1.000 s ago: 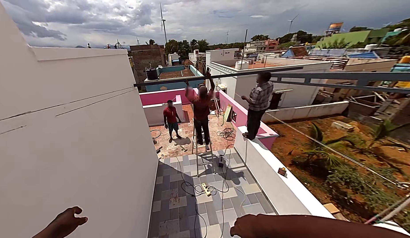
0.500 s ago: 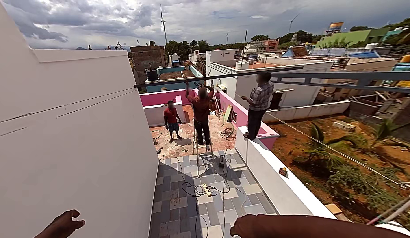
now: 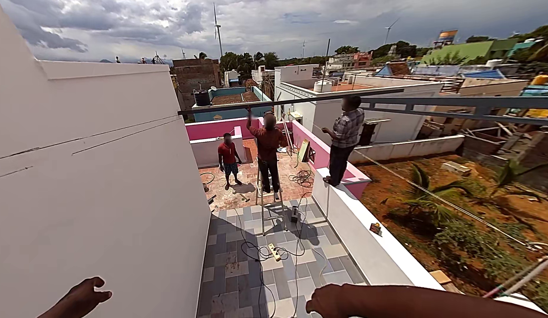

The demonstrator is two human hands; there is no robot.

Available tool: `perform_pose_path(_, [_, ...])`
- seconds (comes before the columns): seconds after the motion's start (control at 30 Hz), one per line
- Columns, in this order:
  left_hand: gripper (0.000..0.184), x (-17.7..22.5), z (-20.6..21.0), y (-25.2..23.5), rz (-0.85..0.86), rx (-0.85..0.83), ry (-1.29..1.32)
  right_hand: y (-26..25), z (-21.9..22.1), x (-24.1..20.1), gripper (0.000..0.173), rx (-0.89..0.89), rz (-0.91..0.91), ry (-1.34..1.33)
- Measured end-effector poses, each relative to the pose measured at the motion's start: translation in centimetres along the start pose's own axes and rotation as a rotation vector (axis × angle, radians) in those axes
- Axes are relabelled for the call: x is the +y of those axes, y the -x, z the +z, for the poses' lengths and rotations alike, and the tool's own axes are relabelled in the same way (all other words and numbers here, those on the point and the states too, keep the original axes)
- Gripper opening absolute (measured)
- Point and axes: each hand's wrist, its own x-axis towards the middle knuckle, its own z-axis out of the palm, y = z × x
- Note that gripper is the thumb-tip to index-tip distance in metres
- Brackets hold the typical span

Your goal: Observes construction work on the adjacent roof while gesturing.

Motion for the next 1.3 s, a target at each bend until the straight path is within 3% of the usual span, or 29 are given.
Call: perform_pose_path(1.3, [0.064, 0.9, -0.4, 1.6, -0.001, -0.031, -0.052, -0.4, 0.7, 0.9, 0.063, 0.01, -0.019, -0.002])
